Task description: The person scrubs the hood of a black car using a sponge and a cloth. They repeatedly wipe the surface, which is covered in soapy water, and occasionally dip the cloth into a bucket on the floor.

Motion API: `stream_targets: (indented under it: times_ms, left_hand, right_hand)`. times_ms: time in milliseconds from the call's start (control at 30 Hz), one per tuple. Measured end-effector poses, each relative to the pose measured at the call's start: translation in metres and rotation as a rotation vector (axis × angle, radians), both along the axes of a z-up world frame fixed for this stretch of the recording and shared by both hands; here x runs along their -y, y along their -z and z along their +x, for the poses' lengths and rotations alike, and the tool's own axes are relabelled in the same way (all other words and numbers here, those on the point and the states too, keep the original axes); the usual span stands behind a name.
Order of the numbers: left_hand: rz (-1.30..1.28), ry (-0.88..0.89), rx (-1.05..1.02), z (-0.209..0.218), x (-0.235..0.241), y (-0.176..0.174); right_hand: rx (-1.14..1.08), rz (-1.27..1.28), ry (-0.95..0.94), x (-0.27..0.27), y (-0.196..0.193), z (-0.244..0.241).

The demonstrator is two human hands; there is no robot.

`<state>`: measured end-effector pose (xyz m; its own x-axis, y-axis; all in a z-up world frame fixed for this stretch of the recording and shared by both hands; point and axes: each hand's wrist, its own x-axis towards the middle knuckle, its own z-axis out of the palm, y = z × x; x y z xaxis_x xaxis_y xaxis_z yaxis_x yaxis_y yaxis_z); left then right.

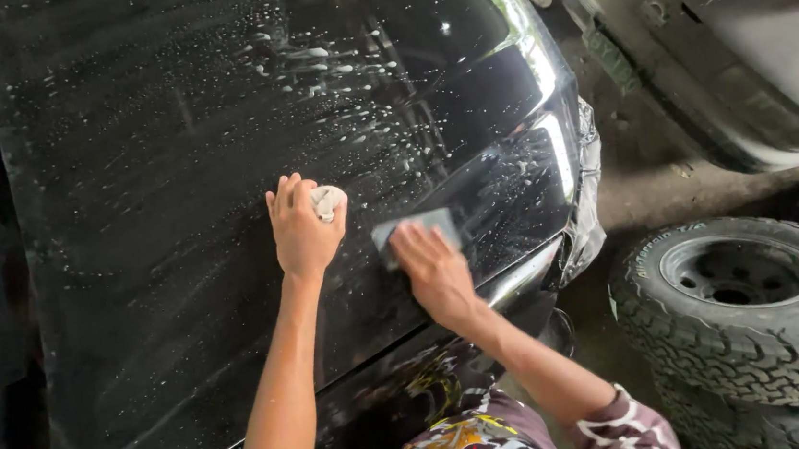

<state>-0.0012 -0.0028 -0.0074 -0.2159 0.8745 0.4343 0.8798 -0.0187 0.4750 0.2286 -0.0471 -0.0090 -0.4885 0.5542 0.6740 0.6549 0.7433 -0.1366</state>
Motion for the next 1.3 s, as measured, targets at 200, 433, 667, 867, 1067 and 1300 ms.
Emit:
stream_targets:
  times_ms: [200,433,667,867,1067,1300]
  left_hand:
    - [0.016,-0.001,-0.033,0.003,0.002,-0.005]
    - [0.032,0.016,-0.031,-0.003,-0.001,0.002]
    - [0.016,0.011,-0.052,0.002,-0.006,-0.005]
    - [0.031,0.019,0.009,-0.003,-0.003,0.007]
    - [0.012,-0.012,-0.080,0.000,-0.009,-0.001]
    - [0.058,0.022,-0.025,-0.003,-0.001,0.005]
  right_hand:
    - [0.260,-0.544,0.349,-0.082,-0.019,0.088]
    - [-0.004,-0.119,0.063,-0.029,-0.035,0.027]
    - [0.003,-0.197,0.216,-0.053,-0.046,0.043]
    - [-0.075,-0.026,0.062,-0.041,-0.071,0.040]
    - [0.029,-0.206,0.202,-0.052,-0.031,0.042]
    - [0.087,-0.204,0.290,-0.078,-0.002,0.080]
